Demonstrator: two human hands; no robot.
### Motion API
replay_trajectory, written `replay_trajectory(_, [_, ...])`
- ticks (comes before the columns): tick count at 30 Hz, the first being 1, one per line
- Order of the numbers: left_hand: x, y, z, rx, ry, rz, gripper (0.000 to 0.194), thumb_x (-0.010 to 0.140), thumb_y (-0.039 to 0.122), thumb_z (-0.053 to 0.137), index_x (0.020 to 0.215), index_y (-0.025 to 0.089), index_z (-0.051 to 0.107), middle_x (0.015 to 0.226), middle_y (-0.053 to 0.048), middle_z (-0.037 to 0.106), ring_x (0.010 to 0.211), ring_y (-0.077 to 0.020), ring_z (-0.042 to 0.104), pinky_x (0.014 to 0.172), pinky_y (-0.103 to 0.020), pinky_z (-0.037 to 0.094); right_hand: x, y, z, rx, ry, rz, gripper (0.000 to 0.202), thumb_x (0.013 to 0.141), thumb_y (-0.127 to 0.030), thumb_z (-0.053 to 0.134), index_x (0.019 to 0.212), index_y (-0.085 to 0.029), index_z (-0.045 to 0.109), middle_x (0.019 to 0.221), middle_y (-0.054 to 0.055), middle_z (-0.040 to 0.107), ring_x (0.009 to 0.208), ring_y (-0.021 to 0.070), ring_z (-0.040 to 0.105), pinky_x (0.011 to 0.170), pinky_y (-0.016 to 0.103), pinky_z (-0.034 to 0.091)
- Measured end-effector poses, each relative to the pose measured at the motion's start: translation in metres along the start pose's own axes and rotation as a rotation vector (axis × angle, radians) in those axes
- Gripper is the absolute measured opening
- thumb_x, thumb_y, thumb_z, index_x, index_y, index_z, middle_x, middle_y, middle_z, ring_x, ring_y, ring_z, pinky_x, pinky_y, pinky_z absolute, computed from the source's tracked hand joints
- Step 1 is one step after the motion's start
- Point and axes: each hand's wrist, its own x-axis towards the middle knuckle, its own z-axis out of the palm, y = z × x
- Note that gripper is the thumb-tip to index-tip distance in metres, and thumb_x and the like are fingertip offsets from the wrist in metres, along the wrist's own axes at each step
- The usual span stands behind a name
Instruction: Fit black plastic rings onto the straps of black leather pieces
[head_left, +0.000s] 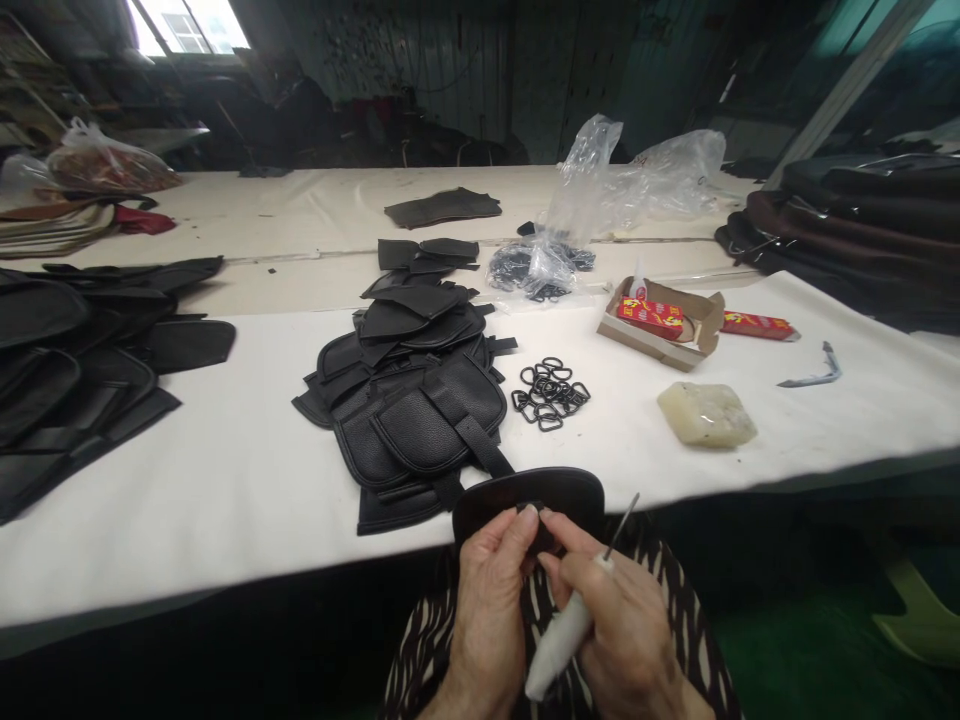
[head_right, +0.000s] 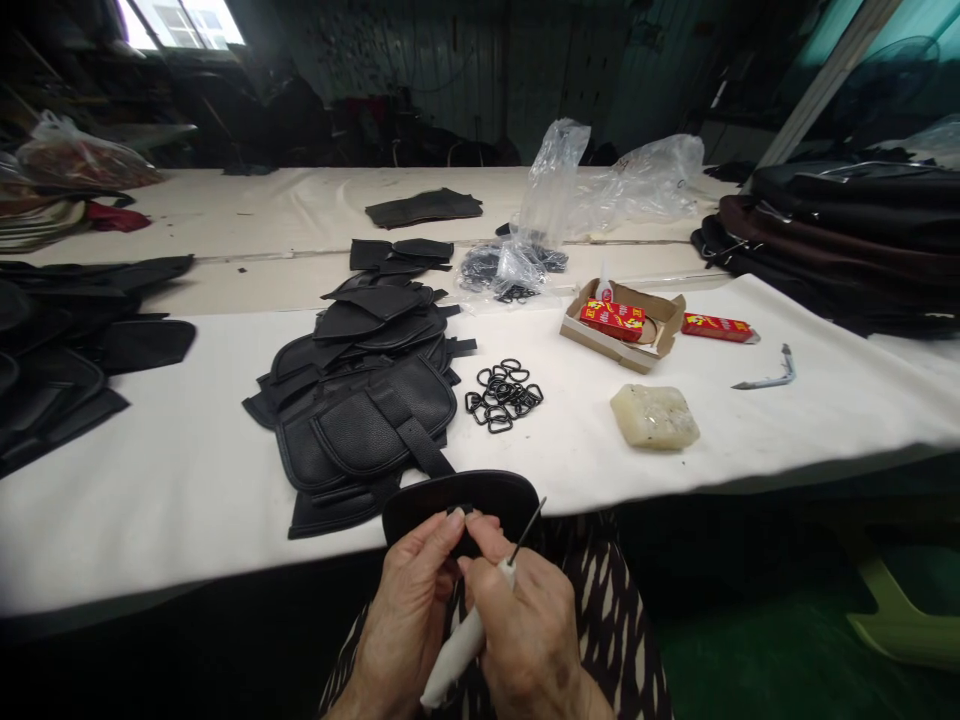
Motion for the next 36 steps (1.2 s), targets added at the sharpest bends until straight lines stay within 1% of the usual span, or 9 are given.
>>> replay_trajectory(3, [0.002, -0.001, -0.002, -0.017, -0.009, -0.016, 0.025, 0.067, 0.036, 0.073, 0.07, 0.012, 0.066, 0.062, -0.001, 0.061, 0.056, -0.0113, 0.055, 0.054, -0.022, 0.042, 0.0, -0.001, 0.001, 0.012, 0.024, -0.005, 0.01, 0.083, -0.002, 0.051, 0.087, -0.009, 0.057, 0.095, 0.025, 0.068, 0.085, 0.024, 0.069, 0.069, 0.028, 0.057])
replay_trajectory(8, [0.005, -0.002, -0.006, -0.06, 0.018, -0.068, 0.022, 0.068, 0.033, 0.073, 0.075, 0.013, 0.066, 0.07, -0.003, 0.065, 0.064, -0.0123, 0.058, 0.058, -0.022, 0.044, -0.005, -0.004, 0.005, 0.063, 0.038, 0.069, 0.008, 0.084, -0.006, 0.052, 0.086, -0.012, 0.056, 0.1, 0.022, 0.068, 0.086, 0.0231, 0.069, 0.07, 0.027, 0.058])
replay_trajectory(12, [0.006, 0.002, -0.005, -0.133, -0.029, -0.125, 0.02, 0.068, 0.028, 0.074, 0.073, 0.013, 0.063, 0.07, -0.002, 0.064, 0.067, -0.0112, 0.059, 0.063, -0.021, 0.045, -0.004, -0.005, 0.007, 0.051, 0.059, 0.064, 0.011, 0.087, -0.007, 0.049, 0.09, -0.014, 0.057, 0.104, 0.02, 0.068, 0.082, 0.0205, 0.07, 0.072, 0.029, 0.058])
replay_trajectory(18, [0.005, 0.006, 0.0, -0.193, 0.131, -0.22, 0.024, 0.067, 0.02, 0.076, 0.086, 0.015, 0.061, 0.075, -0.002, 0.066, 0.068, -0.0121, 0.062, 0.061, -0.02, 0.049, -0.002, -0.008, 0.008, 0.006, 0.064, 0.066, 0.014, 0.088, -0.009, 0.045, 0.082, -0.014, 0.057, 0.104, 0.022, 0.067, 0.074, 0.0209, 0.071, 0.066, 0.028, 0.058])
replay_trajectory(23, [0.002, 0.008, 0.0, -0.262, 0.098, -0.248, 0.017, 0.072, 0.016, 0.07, 0.085, 0.016, 0.059, 0.075, -0.002, 0.066, 0.064, -0.012, 0.063, 0.058, -0.021, 0.051, -0.009, -0.008, 0.012, 0.028, 0.055, 0.106, 0.014, 0.086, -0.008, 0.045, 0.079, -0.014, 0.055, 0.109, 0.023, 0.064, 0.068, 0.0189, 0.07, 0.053, 0.024, 0.055])
replay_trajectory(26, [0.002, 0.007, 0.0, -0.265, 0.105, -0.247, 0.018, 0.072, 0.016, 0.07, 0.086, 0.015, 0.059, 0.077, -0.004, 0.067, 0.064, -0.0126, 0.063, 0.058, -0.022, 0.051, -0.01, -0.009, 0.013, 0.059, 0.063, 0.117, 0.014, 0.086, -0.006, 0.045, 0.081, -0.014, 0.055, 0.111, 0.022, 0.064, 0.071, 0.019, 0.07, 0.056, 0.025, 0.055])
replay_trajectory(29, [0.003, 0.005, 0.0, -0.223, 0.111, -0.24, 0.018, 0.071, 0.02, 0.071, 0.085, 0.015, 0.059, 0.079, -0.008, 0.069, 0.064, -0.0151, 0.064, 0.055, -0.022, 0.05, -0.007, -0.01, 0.012, 0.034, 0.038, 0.092, 0.016, 0.087, -0.007, 0.044, 0.077, -0.015, 0.054, 0.106, 0.021, 0.066, 0.063, 0.0176, 0.069, 0.055, 0.025, 0.055])
replay_trajectory(32, [0.004, 0.005, 0.001, -0.193, 0.026, -0.217, 0.015, 0.071, 0.022, 0.072, 0.079, 0.014, 0.061, 0.072, -0.005, 0.067, 0.059, -0.0123, 0.062, 0.049, -0.018, 0.046, -0.005, -0.011, 0.012, 0.029, 0.053, 0.107, 0.014, 0.085, -0.006, 0.046, 0.077, -0.015, 0.053, 0.092, 0.019, 0.07, 0.056, 0.0158, 0.067, 0.051, 0.023, 0.053])
replay_trajectory(36, [0.003, 0.007, 0.003, -0.178, -0.064, -0.188, 0.013, 0.072, 0.023, 0.071, 0.075, 0.011, 0.064, 0.071, -0.004, 0.065, 0.063, -0.01, 0.06, 0.058, -0.017, 0.047, -0.006, -0.011, 0.012, 0.025, 0.067, 0.119, 0.014, 0.085, -0.006, 0.046, 0.078, -0.017, 0.052, 0.072, 0.01, 0.07, 0.052, 0.0151, 0.066, 0.054, 0.023, 0.054])
